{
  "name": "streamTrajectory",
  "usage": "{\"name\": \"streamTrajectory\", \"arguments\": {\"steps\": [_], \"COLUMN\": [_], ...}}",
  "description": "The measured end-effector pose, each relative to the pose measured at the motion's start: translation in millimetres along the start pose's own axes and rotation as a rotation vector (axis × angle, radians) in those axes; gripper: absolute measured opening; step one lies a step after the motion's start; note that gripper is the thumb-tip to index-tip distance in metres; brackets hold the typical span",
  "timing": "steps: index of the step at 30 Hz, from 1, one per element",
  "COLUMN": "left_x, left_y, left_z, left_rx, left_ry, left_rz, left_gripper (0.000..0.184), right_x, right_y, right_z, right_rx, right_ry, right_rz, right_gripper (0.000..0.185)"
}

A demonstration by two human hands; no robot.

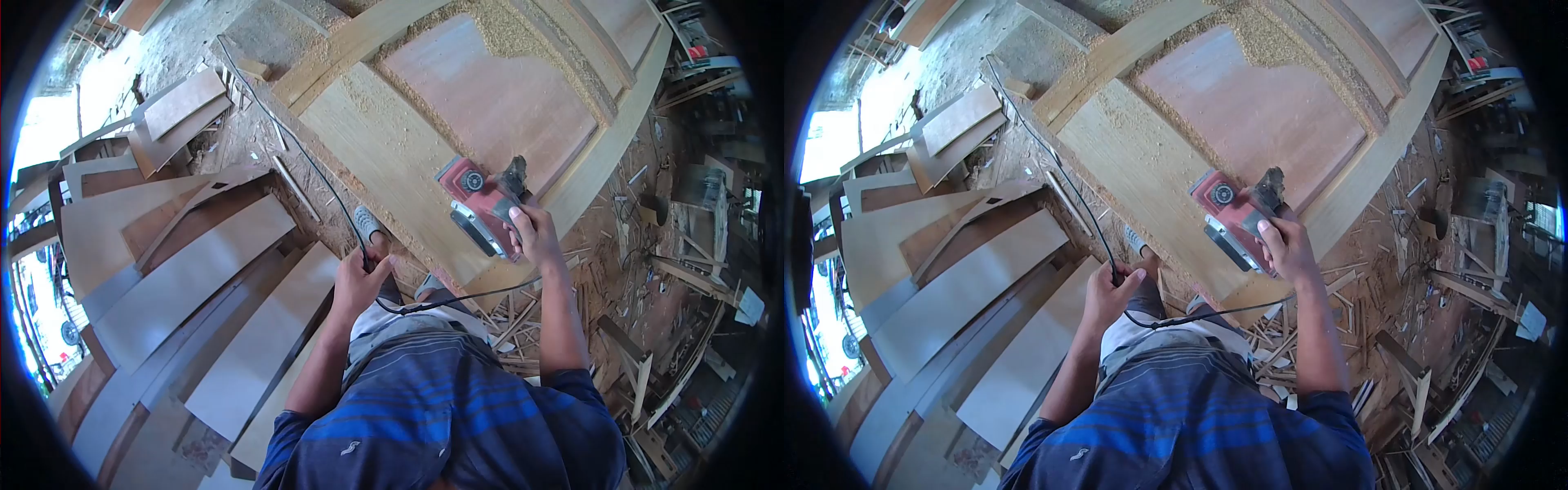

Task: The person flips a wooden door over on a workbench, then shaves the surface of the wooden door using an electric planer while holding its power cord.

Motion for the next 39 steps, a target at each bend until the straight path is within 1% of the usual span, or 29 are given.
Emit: {"name": "streamTrajectory", "arguments": {"steps": [3, 6, 12, 15, 21, 22, 24, 27, 30, 32, 35, 37, 39], "left_x": [19.8, 45.7, 96.9, 121.2, 156.4, 161.0, 168.2, 176.0, 180.0, 181.5, 178.4, 173.8, 170.6], "left_y": [-25.2, -48.5, -91.6, -106.4, -131.1, -134.1, -139.4, -144.5, -149.3, -152.6, -158.2, -163.8, -166.4], "left_z": [-2.8, 0.4, -6.9, 2.7, -2.6, -2.7, -2.7, 0.0, 4.5, 5.7, -4.1, -13.6, -18.0], "left_rx": [0.028, 0.025, 0.036, 0.058, 0.064, 0.067, 0.072, 0.078, 0.081, 0.074, 0.043, 0.020, 0.005], "left_ry": [0.009, -0.029, 0.001, -0.024, -0.064, -0.066, -0.069, -0.066, -0.065, -0.065, -0.035, -0.008, 0.007], "left_rz": [0.005, 0.019, 0.009, -0.005, -0.017, -0.022, -0.035, -0.041, -0.060, -0.071, -0.089, -0.072, -0.039], "left_gripper": [0.036, 0.038, 0.040, 0.039, 0.041, 0.039, 0.035, 0.035, 0.036, 0.036, 0.035, 0.035, 0.037], "right_x": [-19.6, -39.2, -86.2, -111.1, -148.8, -153.1, -159.8, -169.5, -179.9, -186.2, -195.9, -205.7, -215.2], "right_y": [-27.8, -57.1, -123.3, -155.6, -217.1, -223.5, -234.1, -247.8, -265.3, -277.1, -283.5, -302.1, -309.0], "right_z": [-25.9, -53.9, -102.4, -131.8, -171.1, -176.8, -188.2, -199.9, -210.4, -217.6, -234.4, -231.4, -239.1], "right_rx": [0.025, 0.025, 0.048, 0.069, 0.115, 0.119, 0.126, 0.136, 0.218, 0.260, 0.260, 0.317, 0.279], "right_ry": [0.015, 0.052, 0.057, 0.053, 0.056, 0.055, 0.054, 0.050, 0.095, 0.189, 0.251, 0.346, 0.386], "right_rz": [0.001, -0.016, 0.024, 0.041, 0.041, 0.043, 0.048, 0.055, 0.081, 0.112, 0.151, 0.198, 0.219], "right_gripper": [0.051, 0.055, 0.055, 0.055, 0.056, 0.056, 0.057, 0.057, 0.058, 0.058, 0.058, 0.057, 0.056]}}
Point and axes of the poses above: each hand's wrist, its own y-axis away from the middle knuckle, its own x-axis out of the back of the hand, z = x × y, the point moved 1 cm from there along -y, towards the middle knuckle, and after that the axes turned 1 degree about -z, right-handed, at the moved point
